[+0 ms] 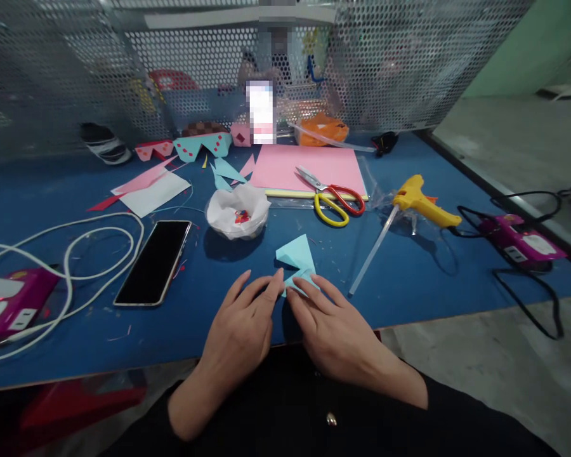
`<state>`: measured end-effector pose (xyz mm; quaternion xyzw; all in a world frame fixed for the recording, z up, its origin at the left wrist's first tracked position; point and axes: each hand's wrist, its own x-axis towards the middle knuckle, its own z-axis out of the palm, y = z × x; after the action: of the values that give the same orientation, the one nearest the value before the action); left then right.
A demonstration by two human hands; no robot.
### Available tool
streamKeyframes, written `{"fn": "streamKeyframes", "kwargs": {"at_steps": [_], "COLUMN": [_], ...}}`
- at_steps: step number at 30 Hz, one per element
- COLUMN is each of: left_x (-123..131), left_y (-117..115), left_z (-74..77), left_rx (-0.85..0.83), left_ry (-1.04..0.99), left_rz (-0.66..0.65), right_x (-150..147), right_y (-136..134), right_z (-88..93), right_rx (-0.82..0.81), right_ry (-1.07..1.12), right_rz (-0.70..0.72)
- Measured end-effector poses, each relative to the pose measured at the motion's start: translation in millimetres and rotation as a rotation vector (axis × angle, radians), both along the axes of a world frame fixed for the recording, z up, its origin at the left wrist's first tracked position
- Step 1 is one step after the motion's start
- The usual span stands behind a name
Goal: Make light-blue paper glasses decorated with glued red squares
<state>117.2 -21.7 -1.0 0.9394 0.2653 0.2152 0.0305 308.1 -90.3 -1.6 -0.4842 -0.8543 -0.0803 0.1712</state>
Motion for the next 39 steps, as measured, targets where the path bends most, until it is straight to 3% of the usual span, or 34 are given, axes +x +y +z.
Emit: {"fn": "streamKeyframes", "kwargs": {"at_steps": [4,11,29,35,39], "left_x": [0,3,2,0,0], "left_y": [0,0,-2,-2,-2], "left_z": [-0.1,-0.8,-5.4,-5.2,-5.8], "left_rx": [0.009,-0.020,0.072,0.066,0.085], "left_ry": [-0.014,-0.035,-0.027,-0.039,-0.051], "left_rz": [0.004,0.001,-0.004,-0.007,-0.019], "right_x": [-1,10,-15,-4,2], "right_y": [-1,-8,2,-5,-3], "right_z": [1.8,-9.6,-5.3,-12.5,-8.0], "right_rx": [-0.037,0.037,0.163,0.069,0.036], "right_ry": [0.026,0.431,-0.074,0.104,0.181], "right_rz": [0.006,-0.165,-0.029,-0.104,-0.177]}}
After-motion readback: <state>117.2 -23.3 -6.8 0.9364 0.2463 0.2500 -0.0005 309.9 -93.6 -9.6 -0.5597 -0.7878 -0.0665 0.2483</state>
